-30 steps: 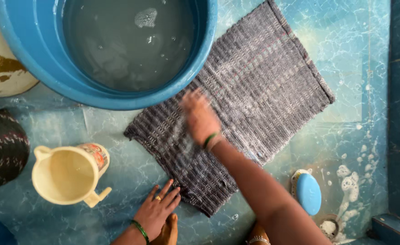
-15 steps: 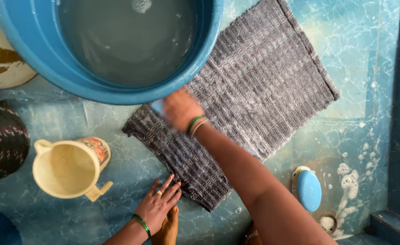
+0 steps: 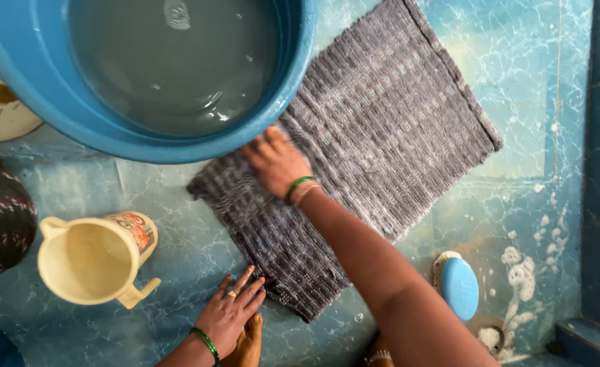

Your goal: The person scrubs a rug with a sponge, pours soapy water from a mug, and rinses the rug with water while squatting on a tiled floor.

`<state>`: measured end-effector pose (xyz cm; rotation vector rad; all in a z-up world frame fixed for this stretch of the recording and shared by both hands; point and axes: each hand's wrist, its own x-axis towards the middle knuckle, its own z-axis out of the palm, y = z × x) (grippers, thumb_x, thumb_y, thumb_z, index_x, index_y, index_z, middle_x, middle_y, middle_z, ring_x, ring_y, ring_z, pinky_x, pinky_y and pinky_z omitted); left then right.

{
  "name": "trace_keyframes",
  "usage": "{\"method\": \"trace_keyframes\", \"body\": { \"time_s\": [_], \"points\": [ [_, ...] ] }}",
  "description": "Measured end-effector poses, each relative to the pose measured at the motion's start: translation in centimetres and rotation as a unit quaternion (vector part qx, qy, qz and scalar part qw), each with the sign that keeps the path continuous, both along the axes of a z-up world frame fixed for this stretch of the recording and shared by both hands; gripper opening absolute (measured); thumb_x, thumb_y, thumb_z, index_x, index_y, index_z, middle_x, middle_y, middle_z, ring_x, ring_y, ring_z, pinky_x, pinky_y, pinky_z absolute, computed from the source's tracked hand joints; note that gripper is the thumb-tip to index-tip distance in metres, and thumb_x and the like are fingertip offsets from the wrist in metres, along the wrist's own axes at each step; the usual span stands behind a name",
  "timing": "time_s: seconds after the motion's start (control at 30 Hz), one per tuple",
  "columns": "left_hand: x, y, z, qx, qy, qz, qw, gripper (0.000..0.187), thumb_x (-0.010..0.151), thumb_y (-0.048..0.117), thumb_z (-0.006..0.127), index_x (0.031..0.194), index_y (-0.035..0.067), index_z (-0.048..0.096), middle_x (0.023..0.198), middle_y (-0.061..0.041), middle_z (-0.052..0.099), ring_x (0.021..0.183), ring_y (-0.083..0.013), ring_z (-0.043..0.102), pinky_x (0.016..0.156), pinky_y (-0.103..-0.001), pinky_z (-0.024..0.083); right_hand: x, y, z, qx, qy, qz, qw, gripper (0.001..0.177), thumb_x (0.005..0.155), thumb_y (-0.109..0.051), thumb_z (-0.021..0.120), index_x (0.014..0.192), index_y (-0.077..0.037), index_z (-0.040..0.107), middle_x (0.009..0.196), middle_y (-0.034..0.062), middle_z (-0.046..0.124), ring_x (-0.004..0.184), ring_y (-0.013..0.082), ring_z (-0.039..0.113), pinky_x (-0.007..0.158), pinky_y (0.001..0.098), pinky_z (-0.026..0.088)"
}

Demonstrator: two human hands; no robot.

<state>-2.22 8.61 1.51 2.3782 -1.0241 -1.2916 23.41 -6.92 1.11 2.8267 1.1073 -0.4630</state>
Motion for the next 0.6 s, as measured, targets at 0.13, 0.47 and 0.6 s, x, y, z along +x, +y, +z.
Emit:
{"method": "trace_keyframes", "body": {
  "time_s": [0.13,0.47,0.6],
  "points": [
    [0.1,-0.1,0.9,-0.004,-0.025,0.013,1.0,0.063,0.088,0.011,0.053,0.148,0.004,0.033,0.161,-0.015,0.013,0.149,-0.0387,-0.005,0.115,-0.06,0.011,2.9,-6.2,-2.1,0.186,-0.204,-0.072,0.959,0.066,0.086,-0.024,0.052,0.146,-0.009,0.029,0.146,0.0158,0.038,0.14,0.0433,0.029,0.114,0.0499,0.02],
    [10.3,1.8,-1.7,-0.048,-0.275,0.027,0.96,0.079,0.076,0.037,0.066,0.148,0.018,0.041,0.147,-0.017,0.043,0.14,-0.0394,0.033,0.109,-0.062,0.02,1.4,-6.7,-2.7,0.123,-0.096,-0.251,0.955,0.046,0.096,-0.016,0.059,0.139,-0.006,0.048,0.118,0.013,0.057,0.114,0.0361,0.056,0.096,0.0489,0.049],
    [12.1,1.7,-2.3,-0.114,-0.297,0.009,0.948,0.047,0.083,0.028,0.064,0.127,0.014,0.056,0.123,-0.011,0.056,0.122,-0.0333,0.049,0.107,-0.053,0.035,1.8,-9.0,-1.4,0.314,-0.093,-0.31,0.893,0.043,0.071,-0.004,0.071,0.111,-0.008,0.056,0.11,0.0136,0.059,0.098,0.0389,0.062,0.081,0.0458,0.055]
  ]
}}
